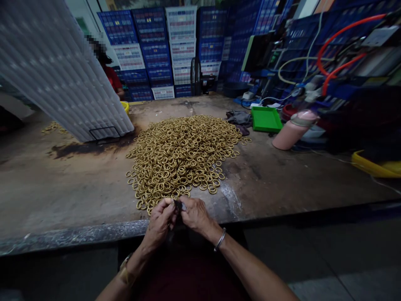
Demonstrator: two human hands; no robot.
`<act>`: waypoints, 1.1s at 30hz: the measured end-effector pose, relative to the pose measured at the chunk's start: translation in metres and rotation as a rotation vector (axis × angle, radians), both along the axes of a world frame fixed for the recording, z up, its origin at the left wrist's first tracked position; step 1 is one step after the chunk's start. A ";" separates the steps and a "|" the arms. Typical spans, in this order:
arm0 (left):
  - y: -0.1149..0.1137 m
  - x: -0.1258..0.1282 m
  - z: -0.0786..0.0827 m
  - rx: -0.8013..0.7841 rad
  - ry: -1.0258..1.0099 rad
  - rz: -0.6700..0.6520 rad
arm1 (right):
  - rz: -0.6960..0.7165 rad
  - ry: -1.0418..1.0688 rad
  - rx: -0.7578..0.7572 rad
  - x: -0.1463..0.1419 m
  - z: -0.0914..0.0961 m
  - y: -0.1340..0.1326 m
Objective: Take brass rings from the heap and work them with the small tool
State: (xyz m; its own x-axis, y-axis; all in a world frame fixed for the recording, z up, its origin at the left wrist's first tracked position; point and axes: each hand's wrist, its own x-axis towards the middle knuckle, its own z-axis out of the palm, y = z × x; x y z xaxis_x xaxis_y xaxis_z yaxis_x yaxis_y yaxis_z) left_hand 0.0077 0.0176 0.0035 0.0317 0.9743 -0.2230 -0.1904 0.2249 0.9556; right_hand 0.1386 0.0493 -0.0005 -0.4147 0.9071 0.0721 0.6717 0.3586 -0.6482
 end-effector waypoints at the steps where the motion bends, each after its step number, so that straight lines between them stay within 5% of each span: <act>1: -0.001 0.000 0.001 0.003 0.012 0.006 | 0.000 -0.023 -0.001 0.000 0.000 0.001; 10: -0.008 -0.003 0.021 -0.078 -0.310 -0.029 | -0.217 -0.174 0.065 0.019 -0.010 0.016; 15: 0.001 -0.009 0.016 -0.172 -0.476 0.051 | -0.312 -0.239 0.060 0.019 -0.010 0.022; 33: 0.004 -0.014 0.007 -0.236 -0.592 -0.019 | -0.257 -0.429 0.075 0.011 -0.006 0.027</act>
